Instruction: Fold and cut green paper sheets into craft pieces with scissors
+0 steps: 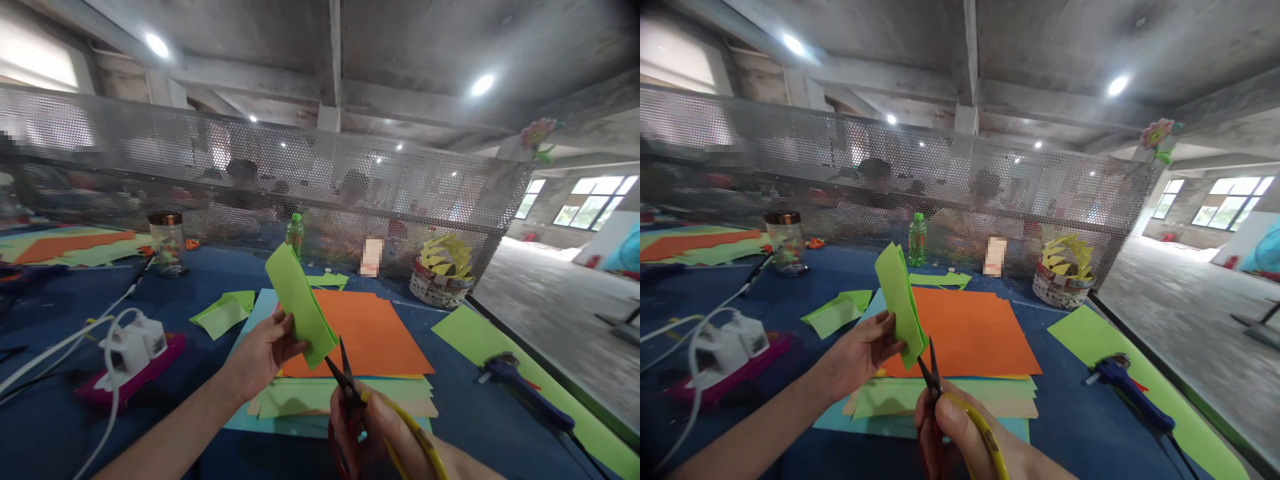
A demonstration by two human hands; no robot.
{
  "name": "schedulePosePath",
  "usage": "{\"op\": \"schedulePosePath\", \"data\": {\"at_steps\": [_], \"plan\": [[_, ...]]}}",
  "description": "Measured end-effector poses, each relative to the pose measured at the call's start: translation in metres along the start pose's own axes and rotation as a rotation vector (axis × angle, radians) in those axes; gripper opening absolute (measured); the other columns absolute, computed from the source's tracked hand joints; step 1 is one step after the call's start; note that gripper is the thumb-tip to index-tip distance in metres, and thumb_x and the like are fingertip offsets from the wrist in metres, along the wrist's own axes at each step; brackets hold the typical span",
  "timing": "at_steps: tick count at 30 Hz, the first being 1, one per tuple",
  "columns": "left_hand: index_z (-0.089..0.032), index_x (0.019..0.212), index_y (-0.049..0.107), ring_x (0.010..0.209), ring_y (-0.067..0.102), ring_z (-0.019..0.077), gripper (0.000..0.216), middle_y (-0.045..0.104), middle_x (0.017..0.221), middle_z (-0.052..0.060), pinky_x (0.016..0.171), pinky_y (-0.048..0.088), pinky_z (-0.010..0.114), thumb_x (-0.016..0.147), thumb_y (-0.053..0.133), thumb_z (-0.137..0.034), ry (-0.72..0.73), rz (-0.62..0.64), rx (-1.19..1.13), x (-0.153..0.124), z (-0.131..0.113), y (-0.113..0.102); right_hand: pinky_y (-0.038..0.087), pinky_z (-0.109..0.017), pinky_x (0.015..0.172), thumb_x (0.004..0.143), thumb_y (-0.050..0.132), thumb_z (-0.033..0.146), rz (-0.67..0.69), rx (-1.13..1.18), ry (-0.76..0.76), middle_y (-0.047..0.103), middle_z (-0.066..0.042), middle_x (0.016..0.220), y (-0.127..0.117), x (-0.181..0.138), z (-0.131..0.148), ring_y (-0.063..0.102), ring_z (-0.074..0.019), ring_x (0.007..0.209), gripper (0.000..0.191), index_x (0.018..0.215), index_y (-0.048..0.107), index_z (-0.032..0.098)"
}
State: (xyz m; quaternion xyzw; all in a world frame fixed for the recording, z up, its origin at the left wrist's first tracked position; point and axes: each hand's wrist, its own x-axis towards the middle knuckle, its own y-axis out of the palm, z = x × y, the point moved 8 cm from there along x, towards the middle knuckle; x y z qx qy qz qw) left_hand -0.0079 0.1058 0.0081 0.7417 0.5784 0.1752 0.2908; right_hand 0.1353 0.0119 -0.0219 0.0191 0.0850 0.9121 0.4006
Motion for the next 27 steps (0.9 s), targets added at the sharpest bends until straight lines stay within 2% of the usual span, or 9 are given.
{"op": "schedulePosePath", "data": {"at_steps": [4,8,12,19,22,27], "plan": [[-0.015,0.097,0.059,0.072,0.07,0.0162,0.015,0.07,0.086,0.003,0.064,0.061,0.026,0.083,0.065,-0.012,0.004,0.054,0.058,0.0,-0.001,0.005,0.045,-0.026,0.055,0.073,0.042,0.084,-0.007,0.008,0.02,0.055,0.0,0.069,-0.004,0.003,-0.004,0.054,-0.0123,0.055,0.071,0.098,0.051,0.018],[-0.016,0.102,0.058,0.07,0.069,0.0187,0.027,0.071,0.087,0.006,0.063,0.06,0.03,0.08,0.071,-0.025,0.045,0.107,0.197,-0.004,-0.004,0.012,0.045,-0.026,0.054,0.07,0.047,0.083,-0.045,-0.03,0.052,0.055,0.0,0.069,0.0,-0.001,0.007,0.054,-0.0132,0.056,0.07,0.097,0.052,0.018],[-0.015,0.105,0.06,0.073,0.069,0.0208,0.036,0.071,0.091,0.009,0.062,0.059,0.032,0.079,0.071,-0.037,0.101,0.169,0.344,-0.007,-0.007,0.018,0.045,-0.025,0.052,0.079,0.039,0.079,-0.097,-0.059,-0.001,0.054,-0.002,0.072,0.007,-0.008,0.026,0.054,-0.0131,0.056,0.068,0.101,0.053,0.017],[-0.016,0.114,0.057,0.079,0.068,0.0227,0.044,0.07,0.099,0.011,0.063,0.058,0.032,0.081,0.067,-0.044,0.143,0.159,0.44,-0.006,-0.012,0.017,0.035,-0.021,0.045,0.087,0.041,0.069,-0.17,-0.131,-0.074,0.052,0.002,0.064,0.007,-0.011,0.04,0.047,-0.0084,0.044,0.058,0.105,0.05,0.015],[-0.015,0.113,0.059,0.077,0.068,0.0228,0.045,0.07,0.096,0.011,0.063,0.058,0.033,0.079,0.069,-0.043,0.138,0.154,0.457,-0.006,-0.012,0.018,0.03,-0.019,0.042,0.086,0.051,0.062,-0.24,-0.131,-0.086,0.049,0.007,0.057,-0.001,-0.011,0.04,0.042,-0.0069,0.041,0.049,0.107,0.041,0.018],[-0.014,0.107,0.061,0.075,0.068,0.0238,0.04,0.07,0.089,0.009,0.061,0.058,0.035,0.079,0.068,-0.042,0.141,0.162,0.502,-0.008,-0.013,0.021,0.029,-0.016,0.04,0.073,0.07,0.054,-0.345,-0.044,-0.058,0.058,0.008,0.062,-0.016,-0.006,0.029,0.037,-0.004,0.04,0.055,0.1,0.033,0.023]]}}
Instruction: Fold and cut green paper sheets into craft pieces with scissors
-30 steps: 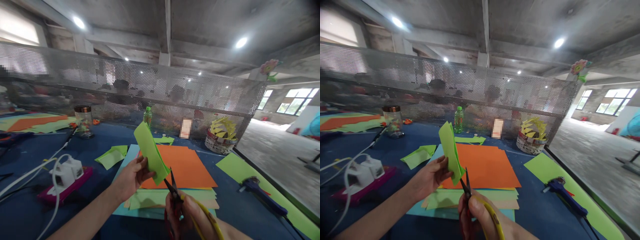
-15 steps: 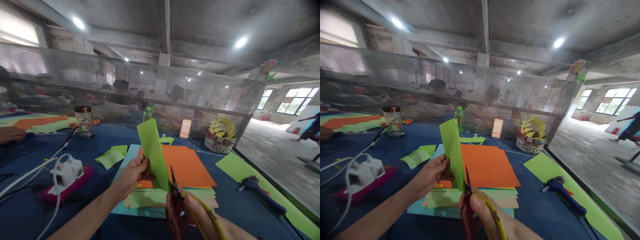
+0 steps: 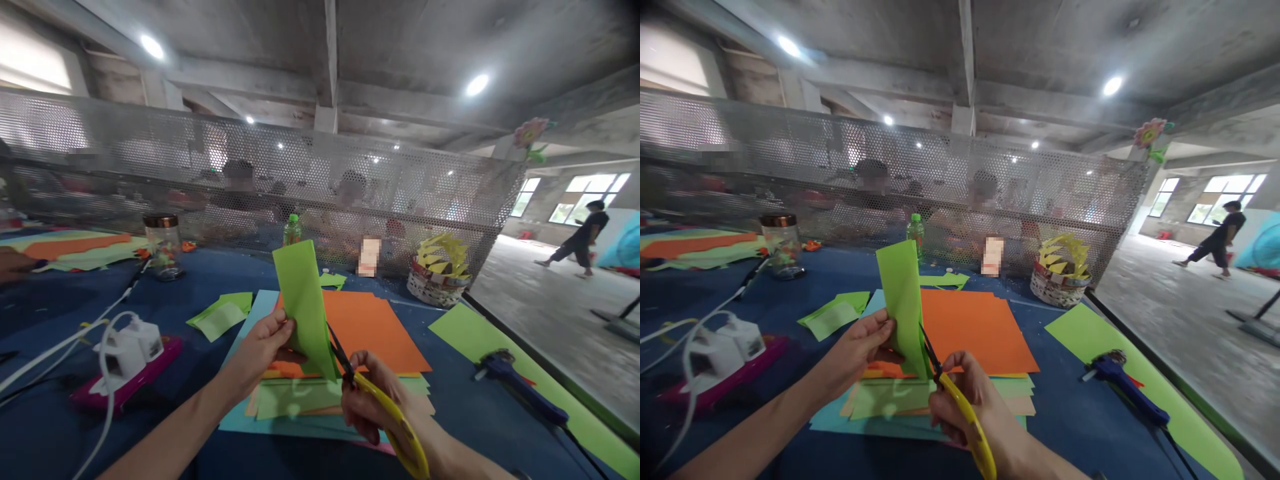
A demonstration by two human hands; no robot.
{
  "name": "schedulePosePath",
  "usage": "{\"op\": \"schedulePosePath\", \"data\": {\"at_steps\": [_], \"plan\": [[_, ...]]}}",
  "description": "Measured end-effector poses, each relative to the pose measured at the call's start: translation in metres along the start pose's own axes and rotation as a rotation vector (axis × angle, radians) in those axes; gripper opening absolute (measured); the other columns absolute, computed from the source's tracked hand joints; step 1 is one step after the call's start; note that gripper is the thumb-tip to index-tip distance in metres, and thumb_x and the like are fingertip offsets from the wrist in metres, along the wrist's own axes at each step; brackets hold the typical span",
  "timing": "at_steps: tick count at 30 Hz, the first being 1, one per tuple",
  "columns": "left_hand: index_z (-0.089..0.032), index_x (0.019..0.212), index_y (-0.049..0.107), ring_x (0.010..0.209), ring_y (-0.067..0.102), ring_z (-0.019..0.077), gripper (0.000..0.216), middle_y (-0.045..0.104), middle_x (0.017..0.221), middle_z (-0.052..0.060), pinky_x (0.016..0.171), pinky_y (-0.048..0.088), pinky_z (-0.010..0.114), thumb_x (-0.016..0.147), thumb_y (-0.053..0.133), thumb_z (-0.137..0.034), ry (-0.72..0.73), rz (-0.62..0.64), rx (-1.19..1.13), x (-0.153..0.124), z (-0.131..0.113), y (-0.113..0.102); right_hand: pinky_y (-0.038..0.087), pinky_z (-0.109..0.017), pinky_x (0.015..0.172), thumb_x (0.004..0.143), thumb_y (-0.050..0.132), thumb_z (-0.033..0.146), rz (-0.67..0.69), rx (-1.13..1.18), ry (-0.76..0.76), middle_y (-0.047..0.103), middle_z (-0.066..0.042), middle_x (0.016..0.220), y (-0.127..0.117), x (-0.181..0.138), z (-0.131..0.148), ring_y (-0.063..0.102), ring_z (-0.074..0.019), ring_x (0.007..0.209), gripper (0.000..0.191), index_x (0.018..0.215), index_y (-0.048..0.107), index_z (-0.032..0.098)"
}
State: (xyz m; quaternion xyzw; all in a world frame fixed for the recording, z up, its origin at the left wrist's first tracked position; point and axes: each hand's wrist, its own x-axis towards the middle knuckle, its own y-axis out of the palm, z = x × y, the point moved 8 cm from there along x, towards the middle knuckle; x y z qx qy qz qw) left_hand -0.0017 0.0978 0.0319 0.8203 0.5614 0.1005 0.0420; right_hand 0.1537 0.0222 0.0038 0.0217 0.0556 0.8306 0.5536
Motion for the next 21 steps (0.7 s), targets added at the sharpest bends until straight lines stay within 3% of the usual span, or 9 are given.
{"op": "schedulePosePath", "data": {"at_steps": [5,11,17,21], "plan": [[-0.015,0.099,0.063,0.074,0.068,0.023,0.031,0.071,0.086,0.009,0.061,0.057,0.032,0.08,0.069,-0.04,-0.012,-0.007,-0.005,-0.001,0.0,0.001,0.034,-0.015,0.04,0.075,0.07,0.054,-0.049,-0.016,0.022,0.066,0.001,0.067,0.0,0.003,-0.002,0.048,-0.0053,0.044,0.048,0.087,0.036,0.022],[-0.015,0.113,0.063,0.078,0.07,0.0257,0.04,0.072,0.095,0.012,0.063,0.058,0.033,0.081,0.068,-0.038,-0.01,0.046,-0.009,-0.001,0.003,0.004,0.042,-0.022,0.044,0.08,0.058,0.064,-0.093,-0.049,0.179,0.068,-0.002,0.068,0.0,-0.007,-0.003,0.059,-0.0121,0.048,0.048,0.088,0.046,0.019],[-0.016,0.116,0.061,0.08,0.071,0.0275,0.045,0.072,0.099,0.012,0.065,0.059,0.037,0.08,0.068,-0.042,-0.031,0.025,0.044,0.001,0.009,0.002,0.044,-0.024,0.049,0.086,0.041,0.069,-0.011,-0.072,0.269,0.061,-0.005,0.054,0.002,-0.011,-0.008,0.057,-0.0125,0.045,0.064,0.061,0.06,0.014],[-0.016,0.113,0.061,0.079,0.071,0.0272,0.043,0.072,0.093,0.011,0.065,0.059,0.036,0.08,0.068,-0.043,-0.033,0.047,0.05,0.001,0.01,0.004,0.038,-0.022,0.046,0.089,0.035,0.066,0.049,-0.105,0.295,0.06,-0.004,0.051,0.006,-0.01,-0.01,0.054,-0.0116,0.042,0.066,0.062,0.063,0.012]]}}
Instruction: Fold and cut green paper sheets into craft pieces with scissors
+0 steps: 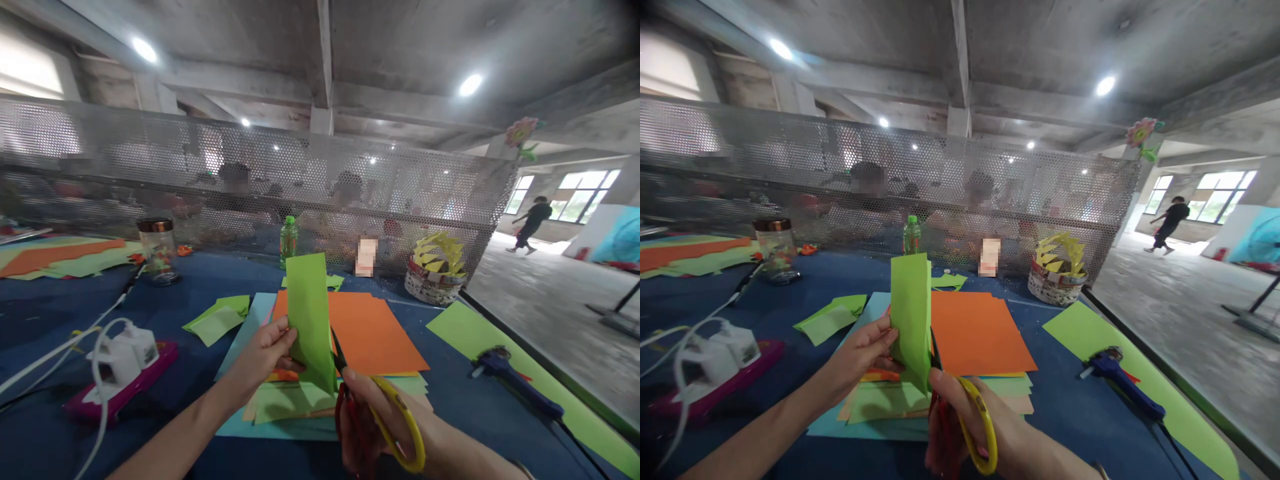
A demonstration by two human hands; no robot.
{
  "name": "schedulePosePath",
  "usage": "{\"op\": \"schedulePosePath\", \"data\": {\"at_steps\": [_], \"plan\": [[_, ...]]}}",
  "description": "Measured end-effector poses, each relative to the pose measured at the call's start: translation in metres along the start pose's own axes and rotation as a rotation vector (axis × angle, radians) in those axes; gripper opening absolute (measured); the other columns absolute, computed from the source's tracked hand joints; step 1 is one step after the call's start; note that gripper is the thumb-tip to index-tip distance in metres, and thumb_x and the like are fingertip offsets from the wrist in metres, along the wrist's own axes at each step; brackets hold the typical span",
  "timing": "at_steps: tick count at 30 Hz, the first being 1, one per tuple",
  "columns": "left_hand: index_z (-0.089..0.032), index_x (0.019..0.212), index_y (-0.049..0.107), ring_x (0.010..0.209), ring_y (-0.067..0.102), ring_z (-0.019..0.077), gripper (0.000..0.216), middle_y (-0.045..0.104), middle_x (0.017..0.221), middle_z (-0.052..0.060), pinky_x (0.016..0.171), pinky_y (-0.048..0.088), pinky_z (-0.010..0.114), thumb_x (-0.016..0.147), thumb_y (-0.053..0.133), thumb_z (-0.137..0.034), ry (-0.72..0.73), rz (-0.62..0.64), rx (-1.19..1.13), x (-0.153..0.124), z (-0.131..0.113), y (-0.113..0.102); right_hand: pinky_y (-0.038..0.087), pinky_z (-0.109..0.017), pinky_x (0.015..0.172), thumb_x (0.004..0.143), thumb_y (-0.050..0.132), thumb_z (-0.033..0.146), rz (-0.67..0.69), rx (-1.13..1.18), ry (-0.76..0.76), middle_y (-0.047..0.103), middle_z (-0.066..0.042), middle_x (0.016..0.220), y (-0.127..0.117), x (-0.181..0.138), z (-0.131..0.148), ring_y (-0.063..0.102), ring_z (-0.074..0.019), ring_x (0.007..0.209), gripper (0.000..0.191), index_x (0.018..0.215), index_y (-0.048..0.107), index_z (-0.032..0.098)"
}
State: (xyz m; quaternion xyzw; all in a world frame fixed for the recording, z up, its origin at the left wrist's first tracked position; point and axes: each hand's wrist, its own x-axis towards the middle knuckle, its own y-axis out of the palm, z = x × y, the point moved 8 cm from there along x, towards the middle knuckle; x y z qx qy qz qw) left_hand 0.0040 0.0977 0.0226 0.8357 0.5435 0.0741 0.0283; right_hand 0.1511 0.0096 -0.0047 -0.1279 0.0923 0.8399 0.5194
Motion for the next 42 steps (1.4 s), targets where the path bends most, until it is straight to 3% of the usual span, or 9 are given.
{"op": "schedulePosePath", "data": {"at_steps": [4,7,12,15,20,23,26,30,42], "plan": [[-0.016,0.113,0.062,0.076,0.071,0.0263,0.043,0.072,0.092,0.011,0.063,0.058,0.034,0.079,0.07,-0.041,-0.01,-0.026,-0.025,-0.001,-0.002,-0.002,0.03,-0.019,0.044,0.084,0.054,0.057,-0.007,-0.062,-0.042,0.056,0.0,0.053,0.003,-0.002,0.008,0.05,-0.0102,0.045,0.046,0.074,0.062,0.013],[-0.016,0.114,0.062,0.076,0.07,0.0256,0.045,0.072,0.092,0.011,0.062,0.058,0.034,0.078,0.07,-0.043,-0.015,-0.019,-0.075,-0.001,-0.002,-0.003,0.027,-0.02,0.047,0.081,0.054,0.063,-0.016,-0.106,-0.107,0.051,0.002,0.055,0.006,-0.005,0.019,0.046,-0.0105,0.052,0.049,0.079,0.06,0.015],[-0.015,0.115,0.06,0.071,0.069,0.0233,0.042,0.072,0.092,0.012,0.061,0.058,0.034,0.082,0.066,-0.041,-0.022,0.028,-0.095,0.0,0.0,-0.002,0.033,-0.024,0.057,0.079,0.054,0.068,-0.005,-0.155,-0.198,0.052,0.0,0.063,0.01,-0.01,0.03,0.047,-0.0133,0.063,0.052,0.074,0.06,0.016],[-0.016,0.115,0.06,0.072,0.068,0.0216,0.036,0.071,0.093,0.011,0.063,0.058,0.034,0.086,0.063,-0.036,-0.019,0.04,-0.094,0.0,0.0,-0.002,0.036,-0.026,0.064,0.079,0.057,0.065,-0.023,-0.093,-0.155,0.052,0.001,0.062,0.007,-0.006,0.021,0.049,-0.0138,0.064,0.052,0.089,0.065,0.015],[-0.013,0.104,0.066,0.077,0.067,0.0199,0.024,0.071,0.095,0.01,0.068,0.059,0.033,0.084,0.066,-0.026,-0.04,-0.013,-0.157,0.0,-0.001,-0.008,0.037,-0.025,0.065,0.088,0.051,0.061,0.079,-0.038,-0.224,0.056,0.0,0.068,0.011,0.0,0.01,0.051,-0.0123,0.065,0.051,0.11,0.063,0.017],[-0.012,0.095,0.068,0.077,0.067,0.0182,0.018,0.071,0.092,0.009,0.068,0.06,0.03,0.078,0.071,-0.016,-0.081,-0.08,-0.261,0.0,0.002,-0.014,0.034,-0.022,0.055,0.09,0.044,0.063,0.071,-0.09,-0.222,0.055,0.001,0.066,0.01,0.0,0.007,0.048,-0.0112,0.061,0.054,0.11,0.062,0.017],[-0.012,0.096,0.069,0.077,0.069,0.0179,0.02,0.072,0.09,0.009,0.068,0.06,0.026,0.076,0.071,-0.013,-0.091,-0.043,-0.355,0.001,0.002,-0.011,0.03,-0.021,0.049,0.089,0.041,0.067,0.091,-0.049,-0.205,0.051,0.002,0.061,0.011,0.001,0.006,0.043,-0.0095,0.054,0.058,0.105,0.062,0.015],[-0.012,0.098,0.069,0.079,0.071,0.0188,0.021,0.074,0.094,0.01,0.07,0.06,0.027,0.077,0.071,-0.014,-0.08,0.041,-0.418,0.001,-0.003,-0.005,0.026,-0.021,0.047,0.089,0.038,0.068,0.107,-0.007,-0.2,0.049,0.002,0.055,0.011,0.004,0.001,0.039,-0.0084,0.05,0.06,0.094,0.062,0.013],[-0.012,0.089,0.072,0.07,0.071,0.0175,0.025,0.076,0.086,0.007,0.059,0.061,0.024,0.069,0.082,-0.024,-0.142,0.059,-0.409,-0.002,0.004,-0.003,0.027,-0.021,0.049,0.09,0.033,0.07,0.163,-0.167,-0.285,0.048,0.001,0.061,0.016,-0.002,0.007,0.04,-0.0082,0.052,0.061,0.083,0.057,0.014]]}}
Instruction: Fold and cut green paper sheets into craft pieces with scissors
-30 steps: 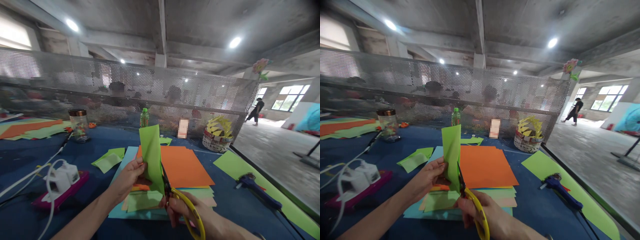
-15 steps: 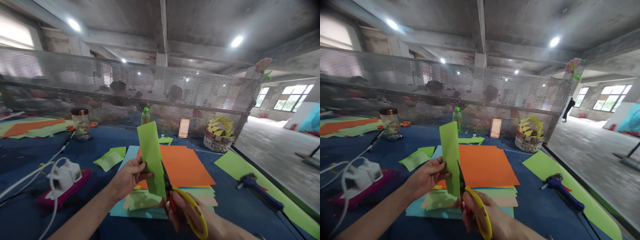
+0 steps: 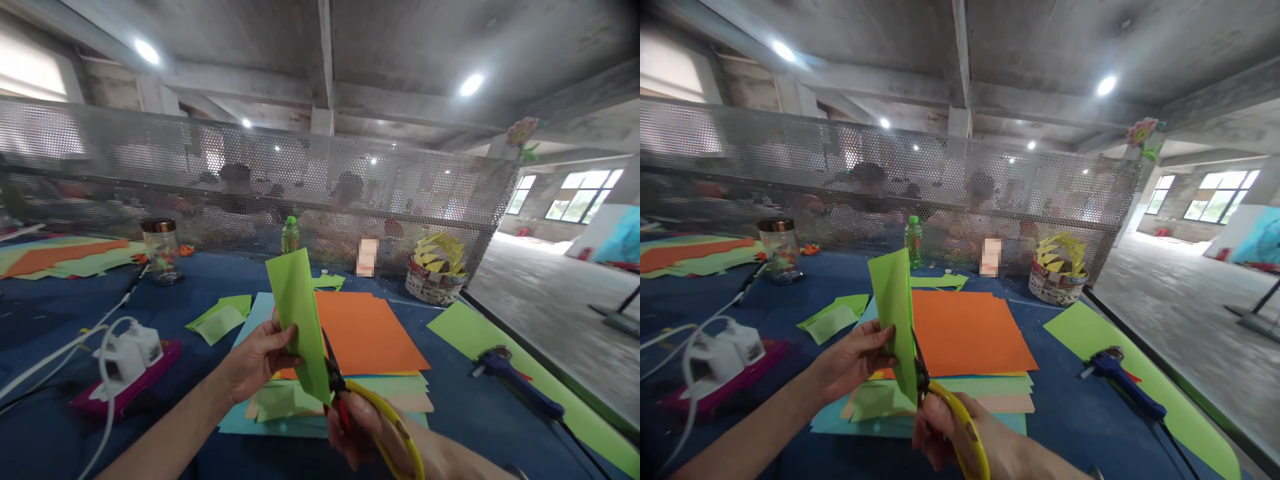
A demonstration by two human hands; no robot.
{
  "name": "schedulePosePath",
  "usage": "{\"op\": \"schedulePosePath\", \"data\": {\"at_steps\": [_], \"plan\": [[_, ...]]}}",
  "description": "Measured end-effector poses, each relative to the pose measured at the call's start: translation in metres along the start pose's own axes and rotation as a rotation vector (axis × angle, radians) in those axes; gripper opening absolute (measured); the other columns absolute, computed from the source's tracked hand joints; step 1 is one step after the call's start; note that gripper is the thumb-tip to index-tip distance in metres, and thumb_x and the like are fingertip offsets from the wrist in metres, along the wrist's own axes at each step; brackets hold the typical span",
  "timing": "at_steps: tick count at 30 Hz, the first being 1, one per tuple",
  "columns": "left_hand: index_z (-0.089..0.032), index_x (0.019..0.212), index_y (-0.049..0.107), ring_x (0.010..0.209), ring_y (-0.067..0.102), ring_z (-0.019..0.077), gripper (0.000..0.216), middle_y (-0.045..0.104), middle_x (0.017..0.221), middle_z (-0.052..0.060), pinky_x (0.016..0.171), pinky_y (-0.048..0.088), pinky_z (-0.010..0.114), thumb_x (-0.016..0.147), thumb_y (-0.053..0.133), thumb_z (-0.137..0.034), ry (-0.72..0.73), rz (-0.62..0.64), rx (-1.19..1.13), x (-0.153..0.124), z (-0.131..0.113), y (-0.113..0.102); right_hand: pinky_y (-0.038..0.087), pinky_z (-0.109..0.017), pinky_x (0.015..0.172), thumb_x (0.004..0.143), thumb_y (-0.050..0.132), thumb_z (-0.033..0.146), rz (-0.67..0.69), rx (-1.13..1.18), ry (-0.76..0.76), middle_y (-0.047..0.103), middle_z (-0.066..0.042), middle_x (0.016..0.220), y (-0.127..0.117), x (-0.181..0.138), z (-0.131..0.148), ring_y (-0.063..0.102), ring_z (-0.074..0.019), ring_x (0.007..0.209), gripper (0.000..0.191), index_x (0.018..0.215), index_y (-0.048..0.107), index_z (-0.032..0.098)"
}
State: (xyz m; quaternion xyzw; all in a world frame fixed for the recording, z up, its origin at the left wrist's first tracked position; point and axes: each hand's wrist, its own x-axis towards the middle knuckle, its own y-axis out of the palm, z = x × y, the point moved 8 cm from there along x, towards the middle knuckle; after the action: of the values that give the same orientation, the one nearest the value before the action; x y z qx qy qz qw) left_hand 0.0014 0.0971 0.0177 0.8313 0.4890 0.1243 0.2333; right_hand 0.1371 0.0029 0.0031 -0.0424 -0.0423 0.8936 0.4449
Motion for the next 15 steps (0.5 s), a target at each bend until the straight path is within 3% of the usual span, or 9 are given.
{"op": "schedulePosePath", "data": {"at_steps": [5,15], "plan": [[-0.012,0.09,0.072,0.072,0.072,0.0182,0.021,0.076,0.083,0.008,0.06,0.061,0.024,0.074,0.078,-0.024,0.015,0.006,0.035,0.0014,0.0025,-0.0019,0.027,-0.021,0.049,0.089,0.033,0.071,-0.002,0.064,0.03,0.048,0.001,0.061,0.0,0.0013,-0.0096,0.042,-0.0086,0.054,0.061,0.079,0.056,0.015],[-0.014,0.094,0.071,0.073,0.071,0.018,0.022,0.075,0.086,0.007,0.062,0.061,0.025,0.074,0.078,-0.022,0.075,-0.019,0.031,0.0027,-0.0022,-0.0053,0.027,-0.023,0.049,0.087,0.033,0.073,-0.012,0.102,0.003,0.047,0.001,0.06,-0.0008,0.0021,-0.0018,0.04,-0.01,0.054,0.06,0.076,0.053,0.018]]}}
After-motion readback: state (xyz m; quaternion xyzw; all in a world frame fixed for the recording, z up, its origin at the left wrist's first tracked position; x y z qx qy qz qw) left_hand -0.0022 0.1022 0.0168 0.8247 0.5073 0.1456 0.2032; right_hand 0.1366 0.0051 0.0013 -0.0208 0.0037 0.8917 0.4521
